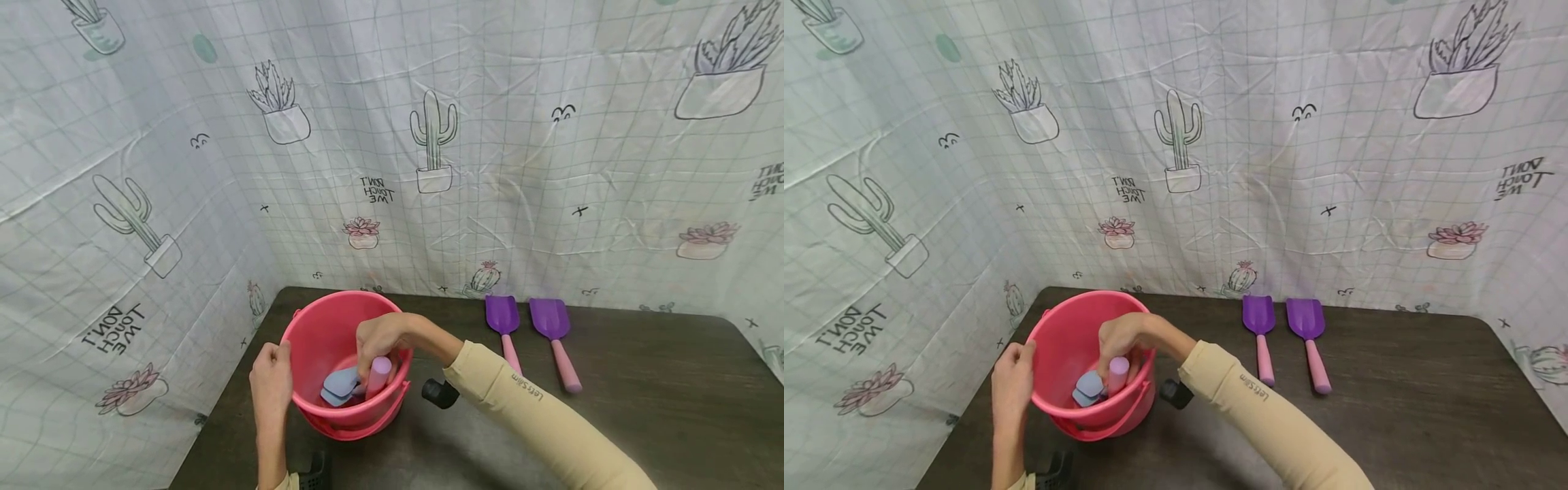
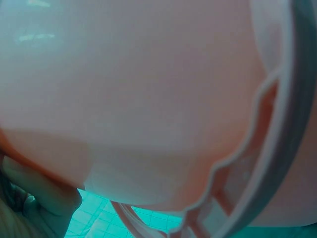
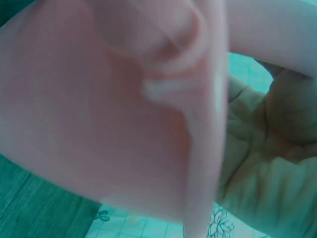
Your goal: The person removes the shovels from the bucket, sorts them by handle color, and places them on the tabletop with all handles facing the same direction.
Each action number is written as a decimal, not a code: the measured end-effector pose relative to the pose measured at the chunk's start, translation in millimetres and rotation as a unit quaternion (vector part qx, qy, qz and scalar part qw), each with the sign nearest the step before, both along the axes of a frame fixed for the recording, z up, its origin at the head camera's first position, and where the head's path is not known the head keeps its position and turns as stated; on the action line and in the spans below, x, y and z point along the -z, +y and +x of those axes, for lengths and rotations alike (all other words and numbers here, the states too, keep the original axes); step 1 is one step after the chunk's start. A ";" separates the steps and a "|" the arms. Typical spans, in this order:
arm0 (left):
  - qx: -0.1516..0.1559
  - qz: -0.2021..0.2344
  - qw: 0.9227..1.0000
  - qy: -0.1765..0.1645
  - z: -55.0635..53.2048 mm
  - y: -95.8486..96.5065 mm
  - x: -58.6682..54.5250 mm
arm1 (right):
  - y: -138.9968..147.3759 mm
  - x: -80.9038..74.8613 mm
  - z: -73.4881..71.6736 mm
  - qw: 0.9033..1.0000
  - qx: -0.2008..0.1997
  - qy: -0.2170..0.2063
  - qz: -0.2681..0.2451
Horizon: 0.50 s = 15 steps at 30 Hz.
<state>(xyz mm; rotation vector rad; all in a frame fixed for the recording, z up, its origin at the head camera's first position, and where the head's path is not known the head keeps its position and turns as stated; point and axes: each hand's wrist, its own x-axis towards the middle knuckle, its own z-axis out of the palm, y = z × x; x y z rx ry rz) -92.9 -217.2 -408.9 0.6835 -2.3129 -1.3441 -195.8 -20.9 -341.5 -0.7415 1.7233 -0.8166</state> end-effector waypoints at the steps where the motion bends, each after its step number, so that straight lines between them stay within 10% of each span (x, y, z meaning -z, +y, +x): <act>1: 0.001 0.000 1.000 0.000 0.1 -0.4 -0.1 | 1.7 -1.4 -1.5 1.000 0.003 -0.006 0.000; 15: -0.001 0.000 1.000 0.002 -0.4 -0.4 1.6 | 23.6 -21.6 -13.9 0.997 0.021 -0.037 -0.065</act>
